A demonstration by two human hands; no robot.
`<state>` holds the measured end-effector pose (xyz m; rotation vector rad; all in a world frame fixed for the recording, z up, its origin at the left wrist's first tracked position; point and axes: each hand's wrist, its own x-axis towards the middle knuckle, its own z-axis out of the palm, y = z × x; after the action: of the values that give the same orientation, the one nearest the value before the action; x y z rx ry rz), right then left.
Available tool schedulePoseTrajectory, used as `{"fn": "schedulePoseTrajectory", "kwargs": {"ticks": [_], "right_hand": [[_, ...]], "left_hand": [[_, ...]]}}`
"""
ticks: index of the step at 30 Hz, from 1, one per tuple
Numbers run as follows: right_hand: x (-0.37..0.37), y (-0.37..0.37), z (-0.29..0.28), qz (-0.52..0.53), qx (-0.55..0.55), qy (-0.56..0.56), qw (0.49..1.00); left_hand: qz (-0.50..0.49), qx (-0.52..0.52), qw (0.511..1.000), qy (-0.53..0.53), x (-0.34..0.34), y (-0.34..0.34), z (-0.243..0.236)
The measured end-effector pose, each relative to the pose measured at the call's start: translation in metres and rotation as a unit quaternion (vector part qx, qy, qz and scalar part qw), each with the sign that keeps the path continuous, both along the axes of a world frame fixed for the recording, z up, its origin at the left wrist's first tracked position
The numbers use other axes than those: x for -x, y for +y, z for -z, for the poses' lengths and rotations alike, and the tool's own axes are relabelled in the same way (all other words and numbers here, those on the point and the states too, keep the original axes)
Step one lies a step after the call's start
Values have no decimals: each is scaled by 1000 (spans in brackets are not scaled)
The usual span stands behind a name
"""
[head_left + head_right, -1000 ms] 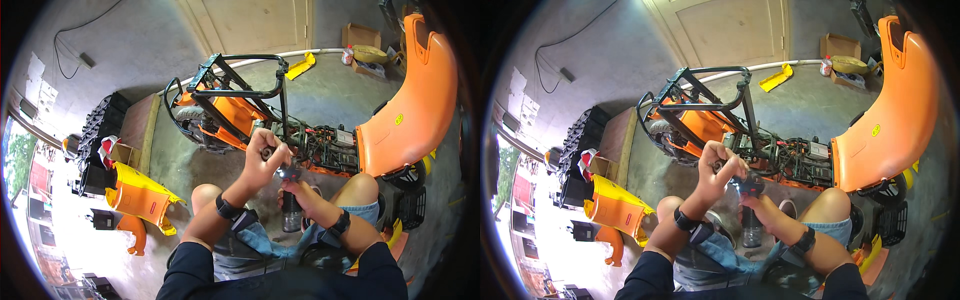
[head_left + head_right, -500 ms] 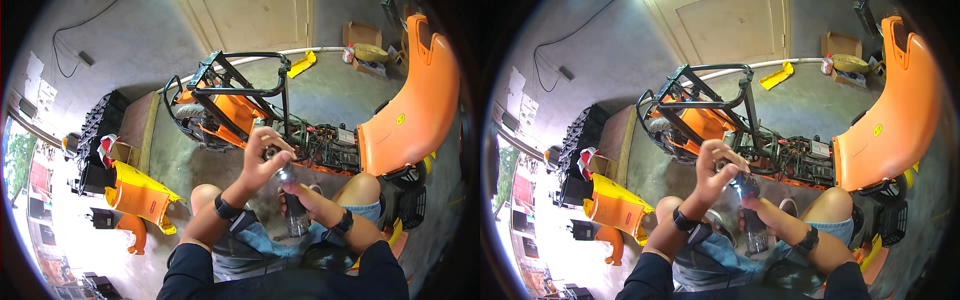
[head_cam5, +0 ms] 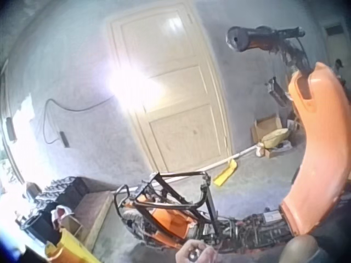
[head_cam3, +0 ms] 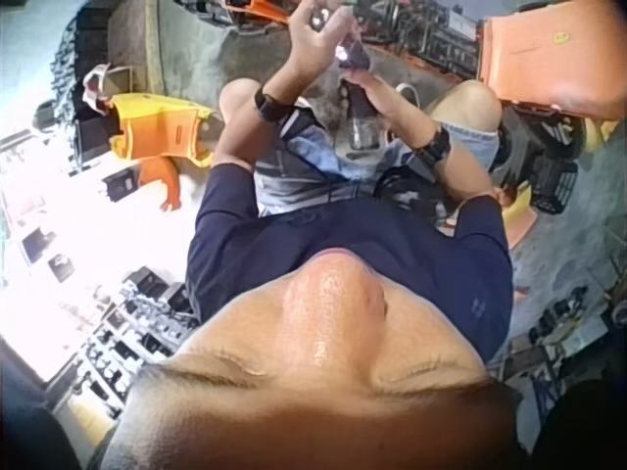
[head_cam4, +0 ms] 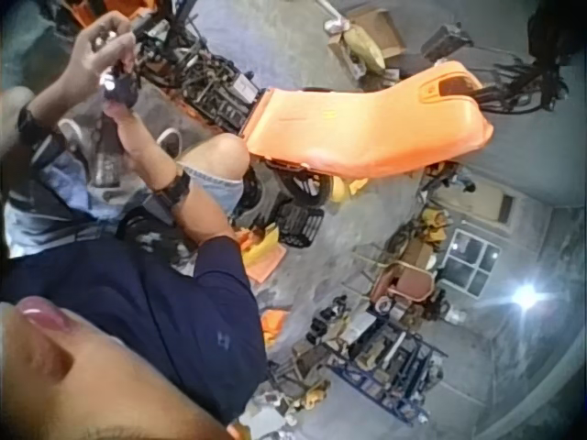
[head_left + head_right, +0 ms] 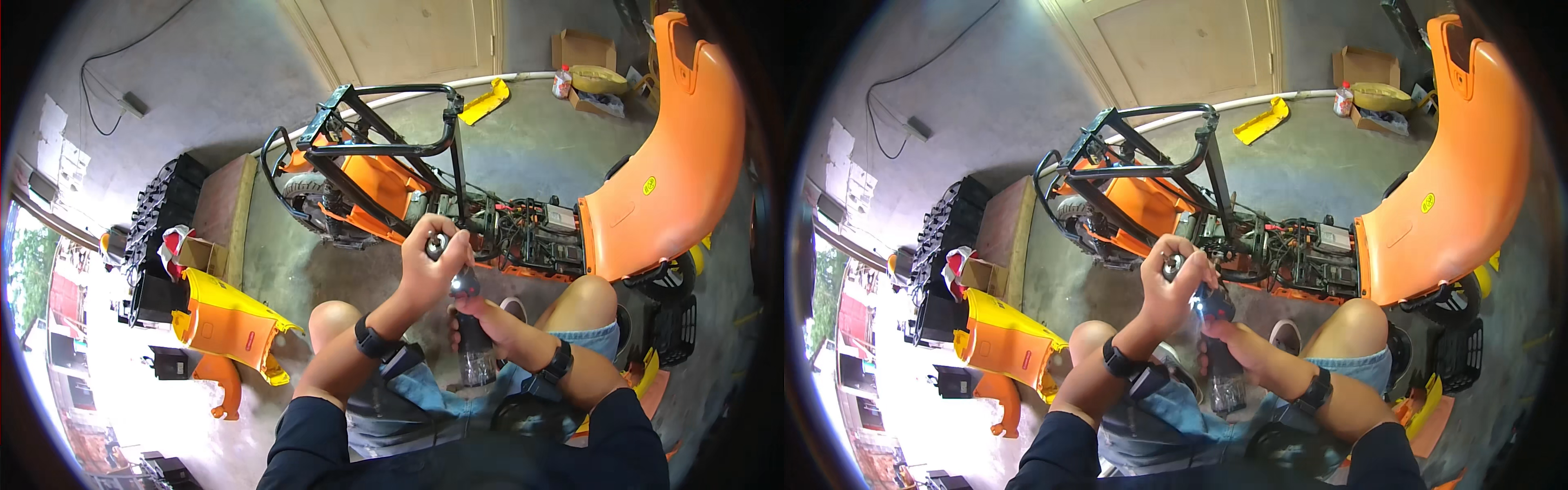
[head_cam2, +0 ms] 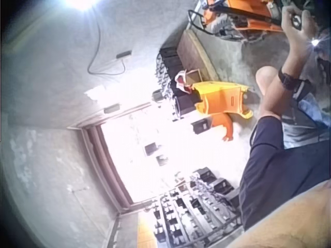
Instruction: Disassembling body panels and inspecting components of an orange electric scooter.
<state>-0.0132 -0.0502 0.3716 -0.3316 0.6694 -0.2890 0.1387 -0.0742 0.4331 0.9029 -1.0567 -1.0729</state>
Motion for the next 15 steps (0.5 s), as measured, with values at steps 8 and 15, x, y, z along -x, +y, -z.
{"fn": "schedulePoseTrajectory", "kwargs": {"ticks": [8,15], "right_hand": [[2,-4,-8,-6,26,7,1000],[4,0,-9,-12,134,6,991]], "left_hand": [[47,117,992,-12,-9,-4,5],[88,170,981,-11,-10,3,1]]}}
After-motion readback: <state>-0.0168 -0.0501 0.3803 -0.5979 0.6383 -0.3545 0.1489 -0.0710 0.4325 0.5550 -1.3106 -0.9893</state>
